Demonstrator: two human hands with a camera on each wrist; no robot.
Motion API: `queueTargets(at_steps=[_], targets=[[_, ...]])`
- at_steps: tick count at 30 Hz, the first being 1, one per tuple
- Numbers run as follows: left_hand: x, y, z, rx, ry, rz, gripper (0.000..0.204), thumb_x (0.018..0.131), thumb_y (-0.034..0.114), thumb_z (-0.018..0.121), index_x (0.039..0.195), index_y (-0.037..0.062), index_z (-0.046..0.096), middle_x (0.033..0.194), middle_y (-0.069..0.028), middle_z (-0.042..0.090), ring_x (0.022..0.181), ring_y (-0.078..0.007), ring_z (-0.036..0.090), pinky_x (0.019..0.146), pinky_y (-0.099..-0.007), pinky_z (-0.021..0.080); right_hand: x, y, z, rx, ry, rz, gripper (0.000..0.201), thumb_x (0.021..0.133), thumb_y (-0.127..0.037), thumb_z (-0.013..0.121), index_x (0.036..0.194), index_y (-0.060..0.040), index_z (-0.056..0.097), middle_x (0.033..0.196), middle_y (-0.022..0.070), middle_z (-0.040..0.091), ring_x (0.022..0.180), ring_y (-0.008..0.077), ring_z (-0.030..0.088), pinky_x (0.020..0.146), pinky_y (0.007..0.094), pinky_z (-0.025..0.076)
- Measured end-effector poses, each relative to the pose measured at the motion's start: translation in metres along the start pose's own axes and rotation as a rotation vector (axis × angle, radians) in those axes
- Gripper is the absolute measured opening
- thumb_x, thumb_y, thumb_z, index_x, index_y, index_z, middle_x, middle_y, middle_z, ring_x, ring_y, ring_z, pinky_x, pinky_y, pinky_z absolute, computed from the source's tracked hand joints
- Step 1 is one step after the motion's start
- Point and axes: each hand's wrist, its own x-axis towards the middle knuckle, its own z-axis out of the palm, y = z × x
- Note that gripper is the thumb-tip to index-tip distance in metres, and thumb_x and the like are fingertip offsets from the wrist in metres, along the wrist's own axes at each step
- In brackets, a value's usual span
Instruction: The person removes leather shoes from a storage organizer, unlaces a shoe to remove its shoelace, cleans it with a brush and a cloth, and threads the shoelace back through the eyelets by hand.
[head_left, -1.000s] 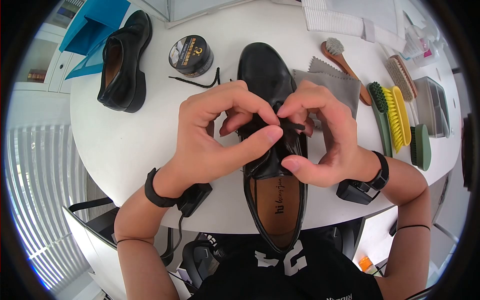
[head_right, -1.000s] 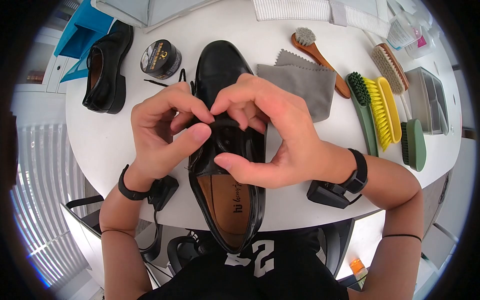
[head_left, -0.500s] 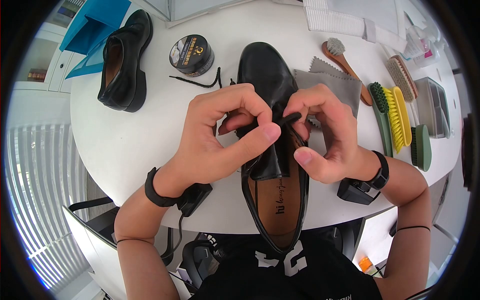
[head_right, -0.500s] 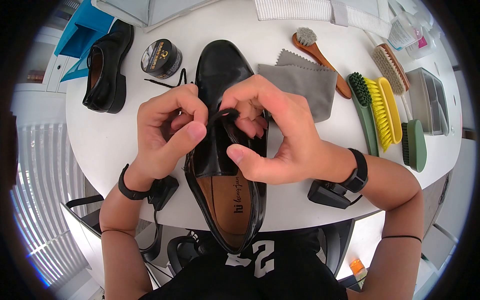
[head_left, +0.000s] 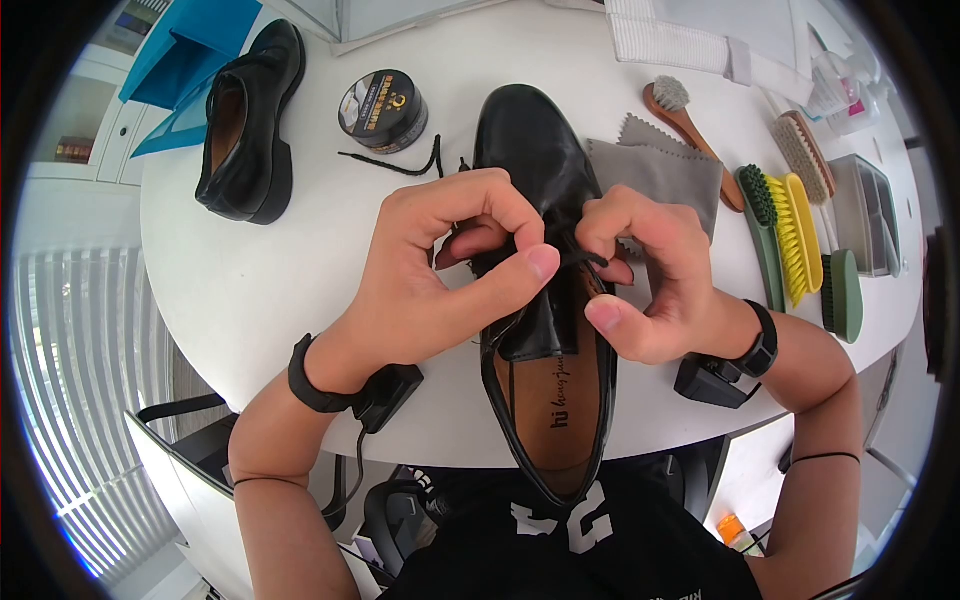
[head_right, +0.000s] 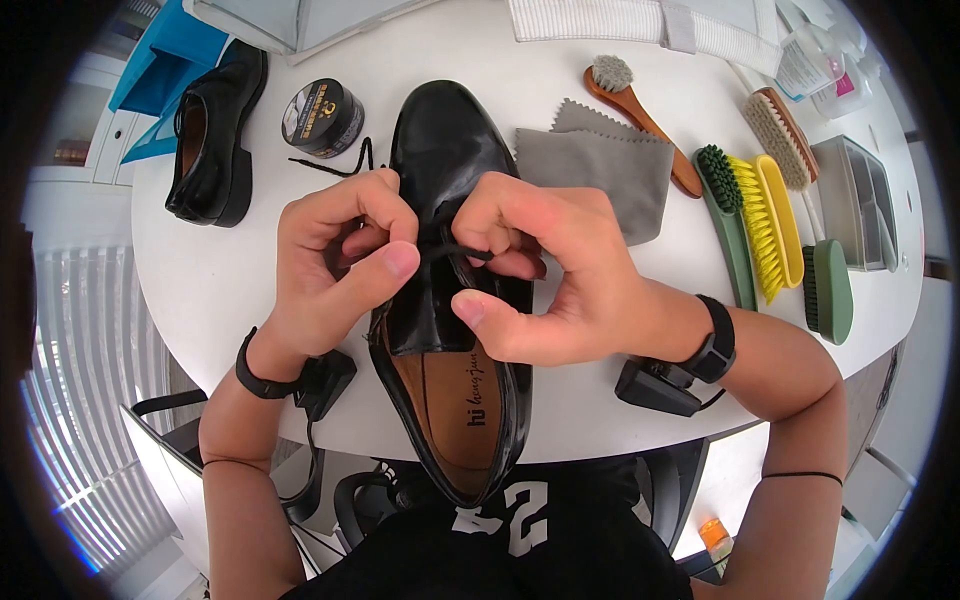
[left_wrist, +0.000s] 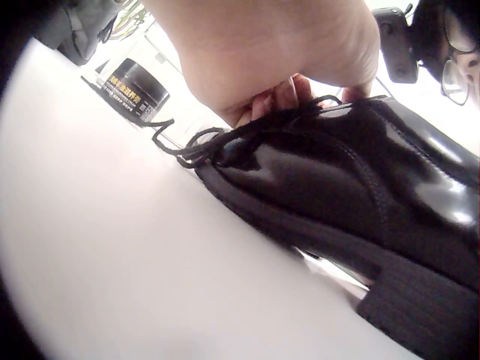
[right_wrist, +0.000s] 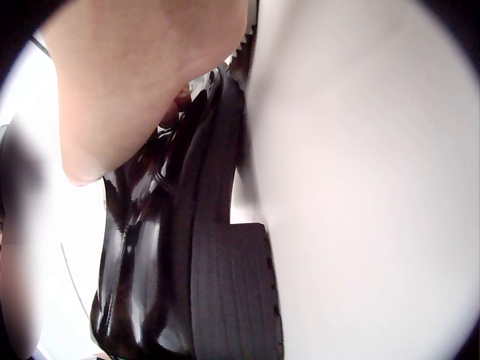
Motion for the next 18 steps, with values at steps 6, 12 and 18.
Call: queueTargets(at_steps=[6, 12, 18], targets=[[0.0028, -0.0057, -0.0031, 0.002, -0.008, 0.080, 0.014, 0.092, 0.012, 0.083, 0.086, 0.0063, 0.071, 0.074, 0.0071, 0.055, 0.063, -0.0035, 0.039, 0.059, -0.0250, 0.028, 0.0002, -0.0001, -0.0003, 0.005, -0.015, 0.018, 0.027, 0.082, -0.013, 0.081, 0.095, -0.0024, 0.061, 0.075, 0.0001, 0.044, 0.057, 0.0107, 0.040, 0.052, 0.0262, 0.033], [0.0030, -0.0055, -0.0028, 0.000, -0.004, 0.064, 0.014, 0.092, 0.012, 0.083, 0.086, 0.0067, 0.071, 0.073, 0.0068, 0.054, 0.063, -0.0038, 0.039, 0.059, -0.0254, 0.028, 0.0004, -0.0010, -0.0014, 0.010, -0.026, 0.022, 0.027, 0.083, -0.013, 0.081, 0.095, -0.0021, 0.060, 0.077, 0.0007, 0.045, 0.057, 0.0105, 0.039, 0.052, 0.0262, 0.032], [0.0032, -0.0048, -0.0030, 0.014, -0.007, 0.056, 0.014, 0.092, 0.012, 0.083, 0.085, 0.0073, 0.071, 0.072, 0.0071, 0.053, 0.063, -0.0040, 0.039, 0.059, -0.0259, 0.028, -0.0003, -0.0007, -0.0027, 0.013, -0.039, 0.020, 0.029, 0.083, -0.012, 0.081, 0.093, -0.0016, 0.057, 0.079, 0.0015, 0.046, 0.057, 0.0108, 0.039, 0.053, 0.0267, 0.031]])
